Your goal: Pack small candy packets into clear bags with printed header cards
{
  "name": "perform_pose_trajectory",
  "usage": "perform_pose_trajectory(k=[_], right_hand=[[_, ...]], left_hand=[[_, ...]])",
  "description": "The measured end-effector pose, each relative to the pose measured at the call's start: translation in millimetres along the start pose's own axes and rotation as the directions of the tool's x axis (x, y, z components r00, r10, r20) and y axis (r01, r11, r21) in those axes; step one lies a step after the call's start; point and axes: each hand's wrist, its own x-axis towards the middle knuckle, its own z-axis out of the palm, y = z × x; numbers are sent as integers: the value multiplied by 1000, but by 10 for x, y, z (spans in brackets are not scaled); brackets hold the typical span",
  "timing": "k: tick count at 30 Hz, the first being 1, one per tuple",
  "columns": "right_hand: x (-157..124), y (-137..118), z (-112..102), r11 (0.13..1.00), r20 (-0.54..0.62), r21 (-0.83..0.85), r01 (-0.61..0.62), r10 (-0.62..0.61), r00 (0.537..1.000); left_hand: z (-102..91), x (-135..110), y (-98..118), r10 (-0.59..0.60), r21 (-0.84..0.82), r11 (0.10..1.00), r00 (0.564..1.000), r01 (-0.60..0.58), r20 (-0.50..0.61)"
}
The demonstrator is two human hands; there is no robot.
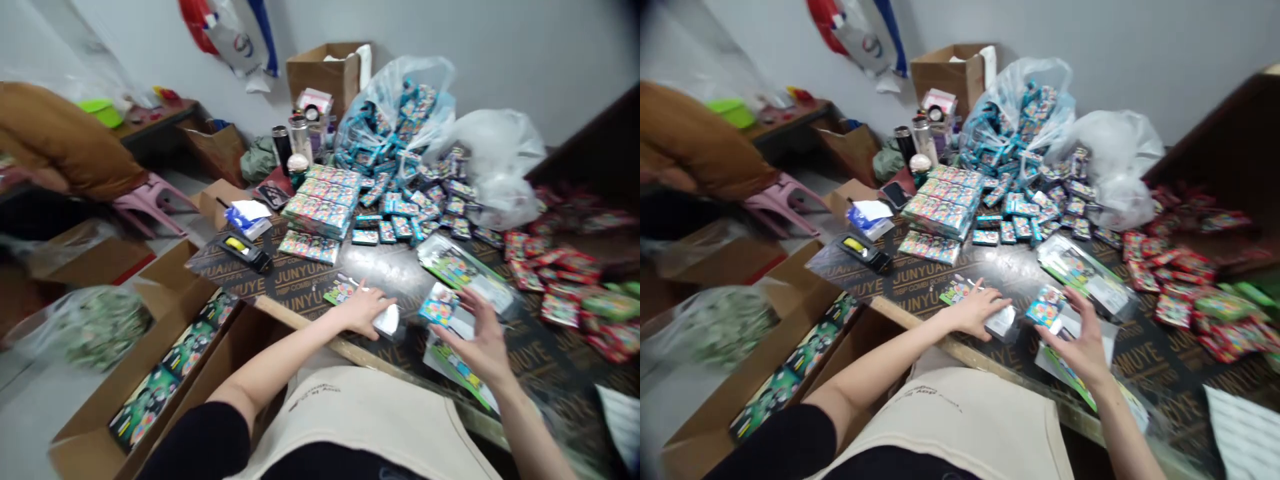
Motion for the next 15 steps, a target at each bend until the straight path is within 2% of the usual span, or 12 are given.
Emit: perform_pose_trajectory(k=[6,9,12,15], right_hand=[[59,-24,-87,973,148,-199,115,-86,985],[60,-8,-100,948,193,-284,141,-87,977],[38,-27,-79,944,213,-293,152,-90,973],[31,-73,-50,953,281,-232,198,-129,951]], left_hand=[[36,117,-38,-88,-89,993,992,79,-93],[-7,164,-19,-142,-143,982,978,121,-150],[-82,181,23,-172,-192,972,967,136,-190],[-143,190,49,-167,-222,968,964,120,-208]])
